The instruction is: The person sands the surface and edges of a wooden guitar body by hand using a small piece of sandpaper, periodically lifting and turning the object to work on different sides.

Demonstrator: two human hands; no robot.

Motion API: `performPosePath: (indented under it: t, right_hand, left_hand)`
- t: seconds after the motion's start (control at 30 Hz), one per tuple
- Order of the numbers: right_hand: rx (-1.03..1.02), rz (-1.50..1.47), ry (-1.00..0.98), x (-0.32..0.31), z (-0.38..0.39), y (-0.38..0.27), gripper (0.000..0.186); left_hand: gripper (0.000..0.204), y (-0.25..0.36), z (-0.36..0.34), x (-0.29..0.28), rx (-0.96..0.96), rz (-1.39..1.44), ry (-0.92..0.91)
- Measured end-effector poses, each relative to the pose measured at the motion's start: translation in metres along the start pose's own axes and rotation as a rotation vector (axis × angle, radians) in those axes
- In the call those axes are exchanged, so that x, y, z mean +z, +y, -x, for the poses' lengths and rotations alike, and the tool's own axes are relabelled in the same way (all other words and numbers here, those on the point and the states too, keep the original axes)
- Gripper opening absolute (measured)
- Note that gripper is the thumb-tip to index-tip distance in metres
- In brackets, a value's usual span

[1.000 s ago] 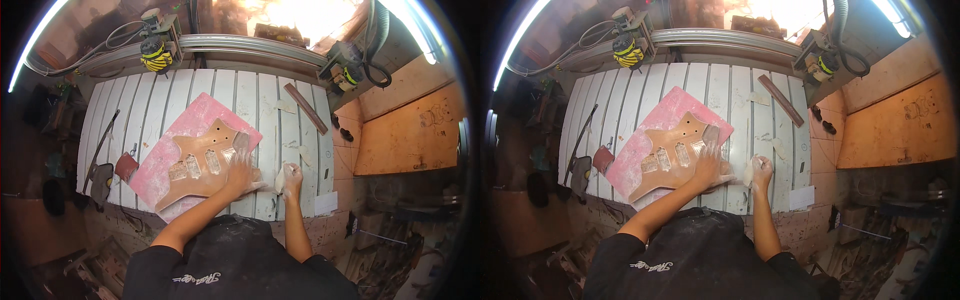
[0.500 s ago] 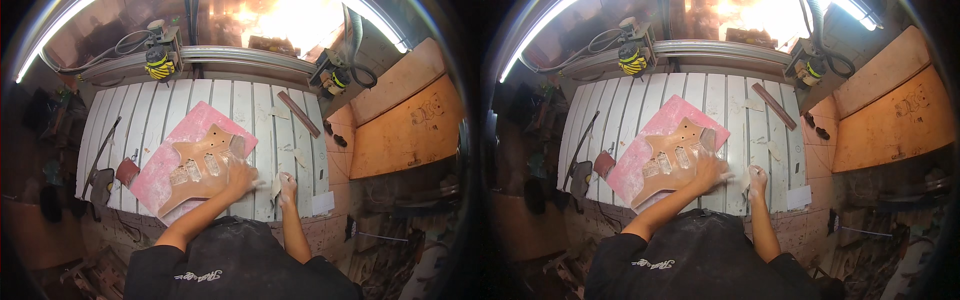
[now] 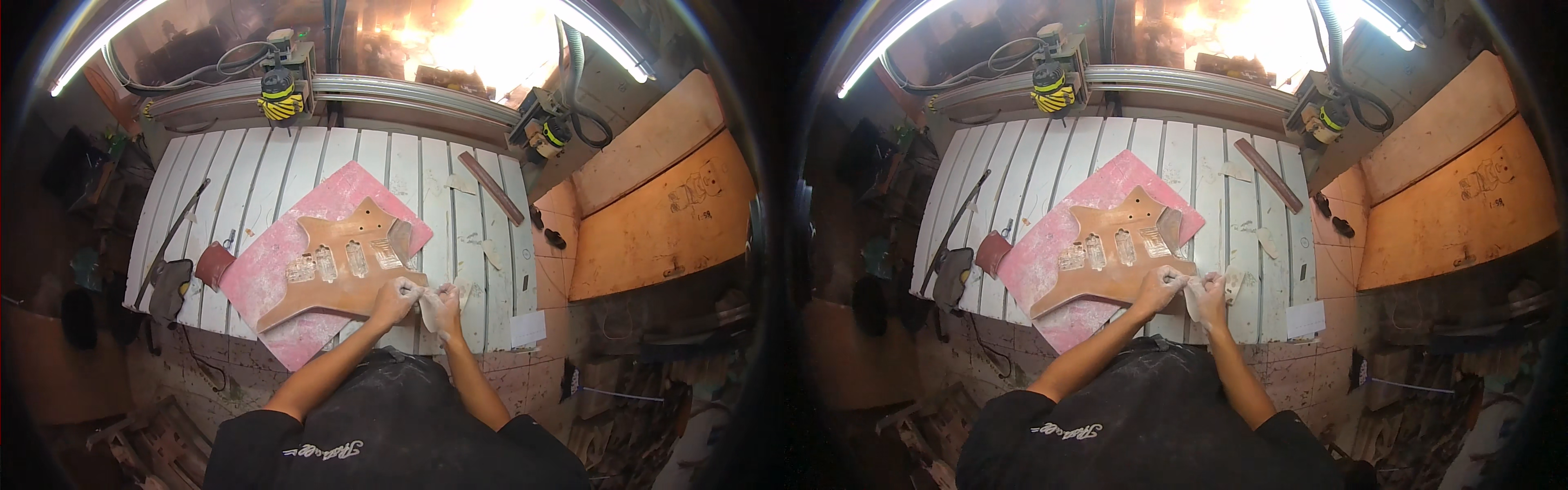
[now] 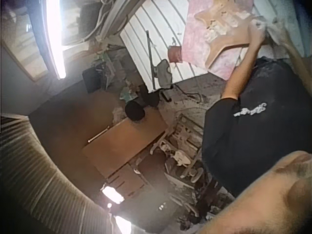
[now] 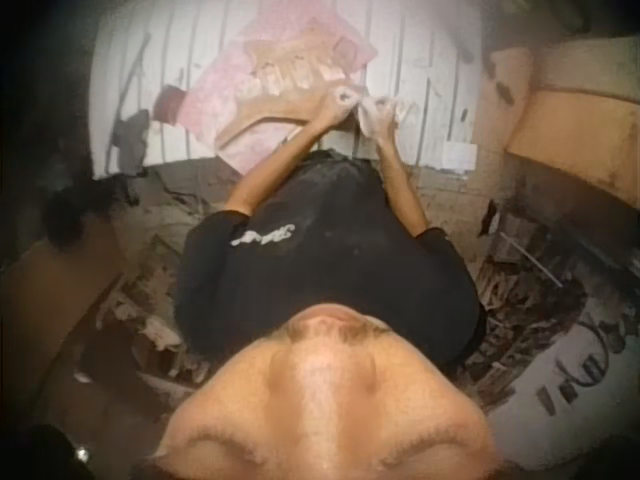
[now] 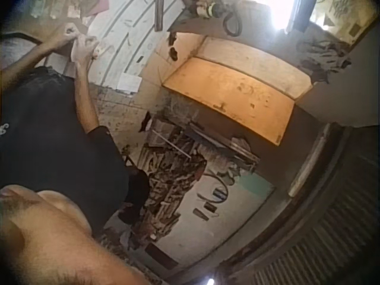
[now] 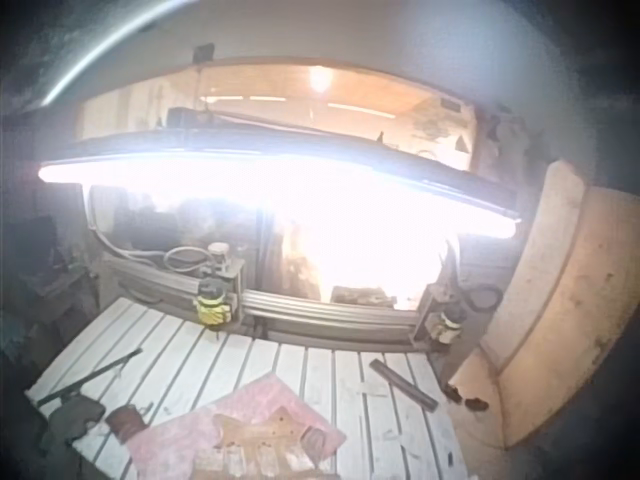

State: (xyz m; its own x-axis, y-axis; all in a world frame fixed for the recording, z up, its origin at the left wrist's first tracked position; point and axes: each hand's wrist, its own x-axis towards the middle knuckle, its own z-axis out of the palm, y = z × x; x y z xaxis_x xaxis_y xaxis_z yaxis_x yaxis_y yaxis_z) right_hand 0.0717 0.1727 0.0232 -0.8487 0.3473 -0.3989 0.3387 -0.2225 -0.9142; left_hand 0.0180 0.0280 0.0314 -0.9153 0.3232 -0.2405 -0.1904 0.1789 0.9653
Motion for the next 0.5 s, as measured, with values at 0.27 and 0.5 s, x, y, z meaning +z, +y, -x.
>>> performPosePath:
  t: [0.27,0.5]
  right_hand:
    - [-0.330,0.533,-0.245,-0.033,0.008,-0.006,0.065]
    - [-0.256,0.621,-0.166,-0.084,-0.003,-0.007,0.053]
  left_hand:
    - [0.025,-0.001,0.001,0.017,-0.046,0.060,-0.030]
    - [0.061,0.015,-0.012,0.054,0.189,-0.715,0.147]
